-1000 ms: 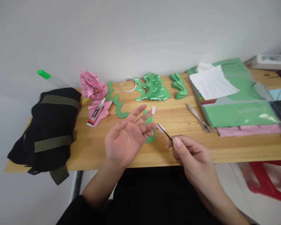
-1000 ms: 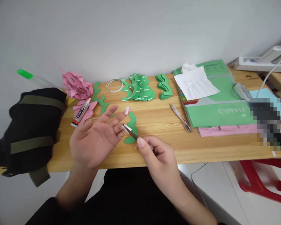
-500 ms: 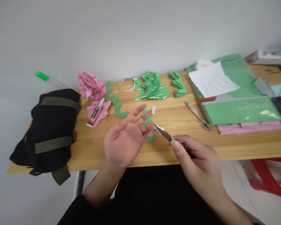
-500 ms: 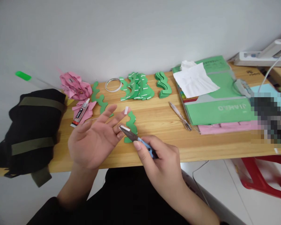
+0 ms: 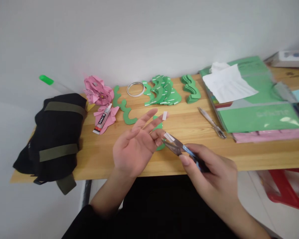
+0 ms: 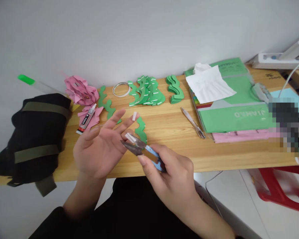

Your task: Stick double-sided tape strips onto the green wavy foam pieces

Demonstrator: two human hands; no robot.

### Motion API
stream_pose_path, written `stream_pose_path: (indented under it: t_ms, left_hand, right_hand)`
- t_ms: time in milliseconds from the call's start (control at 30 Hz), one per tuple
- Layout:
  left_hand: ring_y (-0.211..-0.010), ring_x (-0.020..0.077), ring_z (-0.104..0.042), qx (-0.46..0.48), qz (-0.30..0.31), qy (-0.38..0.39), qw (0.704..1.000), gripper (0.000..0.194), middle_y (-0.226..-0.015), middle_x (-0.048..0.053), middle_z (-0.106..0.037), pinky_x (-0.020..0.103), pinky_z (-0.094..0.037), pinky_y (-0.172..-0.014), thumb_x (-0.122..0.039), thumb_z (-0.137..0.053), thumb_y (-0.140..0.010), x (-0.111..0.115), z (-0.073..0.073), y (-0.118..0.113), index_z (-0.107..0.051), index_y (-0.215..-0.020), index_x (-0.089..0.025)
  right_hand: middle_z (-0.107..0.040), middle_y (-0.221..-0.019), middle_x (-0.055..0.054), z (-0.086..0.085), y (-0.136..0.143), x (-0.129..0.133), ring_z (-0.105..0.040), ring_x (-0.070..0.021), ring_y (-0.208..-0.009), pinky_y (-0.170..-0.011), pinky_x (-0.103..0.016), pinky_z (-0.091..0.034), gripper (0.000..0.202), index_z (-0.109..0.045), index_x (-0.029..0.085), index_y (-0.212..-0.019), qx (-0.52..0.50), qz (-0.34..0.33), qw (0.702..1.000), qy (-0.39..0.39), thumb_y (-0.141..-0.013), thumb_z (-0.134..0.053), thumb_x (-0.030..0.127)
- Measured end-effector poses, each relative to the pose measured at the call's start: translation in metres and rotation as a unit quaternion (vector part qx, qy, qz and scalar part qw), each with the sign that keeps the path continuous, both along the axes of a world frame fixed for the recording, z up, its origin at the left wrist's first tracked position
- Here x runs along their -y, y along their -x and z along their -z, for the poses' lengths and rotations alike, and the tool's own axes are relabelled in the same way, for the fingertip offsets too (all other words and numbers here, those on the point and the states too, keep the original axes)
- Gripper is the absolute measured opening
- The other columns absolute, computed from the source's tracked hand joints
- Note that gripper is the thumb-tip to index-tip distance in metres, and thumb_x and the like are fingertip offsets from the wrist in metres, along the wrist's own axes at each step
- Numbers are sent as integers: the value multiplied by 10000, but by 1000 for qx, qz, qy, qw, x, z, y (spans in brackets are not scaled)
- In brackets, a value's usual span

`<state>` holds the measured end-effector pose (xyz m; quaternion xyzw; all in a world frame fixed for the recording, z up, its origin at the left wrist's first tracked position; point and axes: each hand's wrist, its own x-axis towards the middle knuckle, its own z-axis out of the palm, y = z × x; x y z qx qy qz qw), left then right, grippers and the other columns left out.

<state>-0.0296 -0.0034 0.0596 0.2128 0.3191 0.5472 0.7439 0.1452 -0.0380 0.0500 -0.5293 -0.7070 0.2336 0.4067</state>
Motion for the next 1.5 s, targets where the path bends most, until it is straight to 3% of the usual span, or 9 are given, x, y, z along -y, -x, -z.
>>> stream_pose_path:
  t_ms: [200, 400, 567, 800, 1000, 1100, 1200, 1367, 1500]
  left_hand:
    - [-752, 164, -570, -39, 8, -18, 999, 389, -1207, 109, -615, 312, -439, -670, -377, -552, -806, -1, 0, 2, -613, -1146, -198]
    - [-605, 88, -507, -71, -11, -6, 997, 326, -1023, 76, -653, 228, -371, -515, -399, -571, -872, -6, -5, 0, -637, -1101, -177]
    - [-572, 56, -502, -97, -26, -20, 995, 325, -1015, 45, -672, 201, -366, -485, -385, -669, -850, -6, -4, -6, -630, -1113, -198]
    - [-581, 79, -568, -157, -77, -93, 980, 350, -1045, 49, -707, 231, -393, -530, -419, -687, -842, -3, 3, -7, -654, -1120, -210]
    - [-686, 128, -660, -241, -157, -150, 946, 339, -1169, 55, -665, 258, -433, -601, -461, -675, -849, -3, 15, 0, -689, -1115, -252]
    - [-827, 168, -692, -278, -160, -173, 931, 324, -1203, 60, -663, 277, -464, -699, -458, -689, -842, -2, 18, 6, -714, -1085, -245]
    - [-905, 192, -691, -275, -142, -157, 938, 288, -1070, 63, -726, 292, -483, -772, -466, -681, -840, -1, 19, 12, -750, -980, -224]
    - [-886, 210, -697, -166, -72, -61, 982, 310, -936, 67, -756, 300, -503, -753, -491, -667, -821, 0, 20, 11, -769, -866, -201]
    - [-1077, 229, -646, -216, -64, -66, 972, 219, -1085, 62, -733, 295, -496, -842, -418, -766, -758, 4, 23, 7, -786, -886, -242]
  right_hand:
    - [-676, -617, 3, 1, -1, -1, -545, -112, -436, -441, -251, -416, 136, -648, 220, -924, 10, -35, 999, -8, -934, -591, 343]
    - [-656, -604, 19, 1, -2, -2, -557, -114, -446, -449, -249, -409, 101, -634, 225, -938, 31, -60, 997, -29, -925, -611, 322]
    - [-628, -587, 18, 1, -3, -1, -548, -120, -443, -450, -256, -404, 123, -631, 224, -941, 46, -52, 997, -19, -935, -592, 340]
    - [-641, -604, 16, 4, -6, -3, -544, -105, -440, -451, -241, -410, 145, -633, 196, -935, 61, -24, 997, -34, -936, -586, 333]
    - [-621, -612, 33, 6, -9, -7, -534, -87, -432, -437, -215, -405, 137, -627, 181, -949, 62, -37, 994, -76, -927, -597, 313]
    - [-632, -636, 25, 7, -14, -10, -549, -95, -455, -460, -221, -420, 157, -624, 184, -965, 82, -39, 990, -107, -917, -612, 332]
    - [-641, -650, 21, 9, -18, -13, -554, -101, -468, -469, -225, -429, 178, -615, 188, -967, 91, -24, 988, -125, -893, -649, 347]
    - [-633, -630, 31, 16, -18, -18, -534, -112, -474, -450, -222, -426, 126, -633, 221, -902, -40, -13, 999, 15, -874, -667, 339]
    - [-599, -637, 12, 19, -13, -25, -519, -123, -519, -452, -233, -412, 228, -659, 216, -831, -179, -27, 973, 140, -863, -662, 442]
